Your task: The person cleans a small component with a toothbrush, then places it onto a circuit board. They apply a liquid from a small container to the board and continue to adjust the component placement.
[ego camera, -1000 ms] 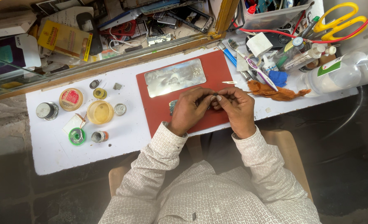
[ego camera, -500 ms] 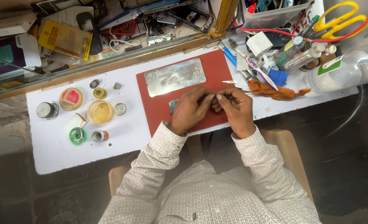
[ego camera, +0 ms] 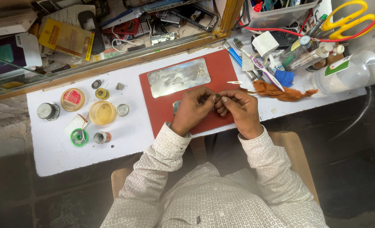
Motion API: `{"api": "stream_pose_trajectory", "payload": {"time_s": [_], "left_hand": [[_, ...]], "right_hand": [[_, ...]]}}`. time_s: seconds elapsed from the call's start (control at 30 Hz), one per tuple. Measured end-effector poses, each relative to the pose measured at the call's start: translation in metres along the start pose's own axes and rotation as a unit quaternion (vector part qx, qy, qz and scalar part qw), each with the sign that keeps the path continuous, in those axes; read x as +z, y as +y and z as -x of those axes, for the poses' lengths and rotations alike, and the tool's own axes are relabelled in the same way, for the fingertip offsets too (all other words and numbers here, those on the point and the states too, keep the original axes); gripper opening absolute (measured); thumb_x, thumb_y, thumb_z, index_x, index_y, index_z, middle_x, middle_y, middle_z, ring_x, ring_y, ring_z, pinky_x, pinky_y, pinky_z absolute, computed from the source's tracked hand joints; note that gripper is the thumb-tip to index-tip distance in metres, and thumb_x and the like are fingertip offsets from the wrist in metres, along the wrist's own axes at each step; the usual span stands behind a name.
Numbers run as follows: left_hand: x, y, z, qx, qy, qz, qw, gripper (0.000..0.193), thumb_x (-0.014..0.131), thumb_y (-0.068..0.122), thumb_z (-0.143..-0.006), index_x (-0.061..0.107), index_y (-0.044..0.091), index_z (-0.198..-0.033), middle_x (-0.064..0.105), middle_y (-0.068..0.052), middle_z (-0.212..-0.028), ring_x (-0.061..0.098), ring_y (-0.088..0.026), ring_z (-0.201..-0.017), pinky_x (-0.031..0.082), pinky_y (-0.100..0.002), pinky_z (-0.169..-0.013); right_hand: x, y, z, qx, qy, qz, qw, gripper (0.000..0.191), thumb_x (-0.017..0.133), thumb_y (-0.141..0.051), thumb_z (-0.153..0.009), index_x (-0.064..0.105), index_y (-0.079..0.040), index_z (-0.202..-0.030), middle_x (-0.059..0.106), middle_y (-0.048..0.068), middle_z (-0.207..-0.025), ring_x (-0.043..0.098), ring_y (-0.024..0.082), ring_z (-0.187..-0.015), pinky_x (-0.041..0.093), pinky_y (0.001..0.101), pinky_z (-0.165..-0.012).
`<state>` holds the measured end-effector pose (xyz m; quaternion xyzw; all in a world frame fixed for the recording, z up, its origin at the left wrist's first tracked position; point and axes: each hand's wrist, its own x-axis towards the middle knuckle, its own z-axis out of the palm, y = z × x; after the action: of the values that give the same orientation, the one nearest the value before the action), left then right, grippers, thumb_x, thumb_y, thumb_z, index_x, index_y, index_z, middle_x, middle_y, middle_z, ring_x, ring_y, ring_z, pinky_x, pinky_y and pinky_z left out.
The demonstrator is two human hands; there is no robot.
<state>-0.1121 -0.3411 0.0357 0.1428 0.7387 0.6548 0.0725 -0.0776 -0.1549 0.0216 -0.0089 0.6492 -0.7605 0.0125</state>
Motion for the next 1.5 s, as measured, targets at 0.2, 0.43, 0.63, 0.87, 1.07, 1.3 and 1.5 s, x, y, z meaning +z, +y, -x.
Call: {"api": "stream_pose_trajectory", "payload": {"time_s": [0.2,0.43,0.63,0.87,1.07,1.3,1.5], "left_hand": [[0.005,-0.015,0.001,-0.012,-0.013,0.058,0.998,0.012,0.067,0.008,-0.095,0.07,-0.003,-0.094,0.072,-0.004,-0.079,0.063,-0.006,-0.07,0.054,-0.022,-0.063],[0.006,-0.023,-0.004,-0.042,-0.005,0.103,0.994,0.011,0.068,0.006,-0.094,0.07,-0.005,-0.093,0.071,-0.003,-0.08,0.06,-0.004,-0.069,0.051,-0.021,-0.061],[0.007,-0.022,-0.006,-0.046,-0.004,0.086,0.995,0.012,0.07,0.008,-0.093,0.071,-0.004,-0.092,0.071,-0.003,-0.078,0.059,-0.003,-0.068,0.05,-0.02,-0.059],[0.006,-0.021,-0.006,-0.045,-0.002,0.073,0.996,0.013,0.071,0.009,-0.093,0.07,-0.004,-0.089,0.07,-0.003,-0.076,0.059,-0.003,-0.067,0.049,-0.02,-0.058],[0.007,-0.021,-0.004,-0.038,0.002,0.072,0.997,0.013,0.07,0.009,-0.093,0.07,-0.004,-0.09,0.07,-0.003,-0.076,0.058,-0.003,-0.065,0.048,-0.02,-0.057],[0.007,-0.022,-0.002,-0.045,0.001,0.096,0.994,0.015,0.067,0.009,-0.094,0.07,-0.006,-0.093,0.07,-0.004,-0.075,0.058,-0.003,-0.065,0.047,-0.02,-0.056],[0.007,-0.023,-0.002,-0.049,-0.001,0.107,0.993,0.015,0.067,0.008,-0.094,0.071,-0.006,-0.094,0.07,-0.004,-0.076,0.058,-0.004,-0.066,0.048,-0.021,-0.057]], "right_hand": [[-0.005,-0.001,0.004,0.002,-0.022,-0.002,1.0,0.02,0.061,-0.001,-0.101,0.07,0.006,-0.117,0.074,0.011,-0.09,0.069,0.014,-0.073,0.058,0.0252,-0.066],[-0.005,-0.006,0.004,0.018,-0.039,0.008,0.999,0.023,0.06,-0.002,-0.101,0.07,0.005,-0.121,0.074,0.011,-0.091,0.068,0.014,-0.075,0.057,0.0254,-0.068],[-0.006,-0.007,0.004,0.017,-0.044,0.003,0.999,0.023,0.061,-0.002,-0.101,0.07,0.005,-0.121,0.073,0.01,-0.091,0.068,0.014,-0.076,0.057,0.0252,-0.069],[-0.006,-0.008,0.004,0.023,-0.044,0.008,0.999,0.024,0.061,-0.003,-0.101,0.07,0.005,-0.121,0.073,0.01,-0.09,0.068,0.014,-0.076,0.057,0.0252,-0.068],[-0.005,-0.009,0.003,0.024,-0.042,0.014,0.999,0.023,0.061,-0.003,-0.102,0.071,0.005,-0.121,0.073,0.01,-0.09,0.068,0.013,-0.075,0.057,0.0247,-0.068],[-0.002,-0.009,0.005,0.024,-0.036,0.004,0.999,0.022,0.061,-0.003,-0.102,0.071,0.005,-0.12,0.073,0.01,-0.09,0.067,0.013,-0.074,0.056,0.0242,-0.067],[-0.002,-0.009,0.005,0.025,-0.03,0.014,0.999,0.022,0.061,-0.003,-0.102,0.072,0.005,-0.119,0.074,0.01,-0.089,0.068,0.013,-0.073,0.057,0.0242,-0.065]]}}
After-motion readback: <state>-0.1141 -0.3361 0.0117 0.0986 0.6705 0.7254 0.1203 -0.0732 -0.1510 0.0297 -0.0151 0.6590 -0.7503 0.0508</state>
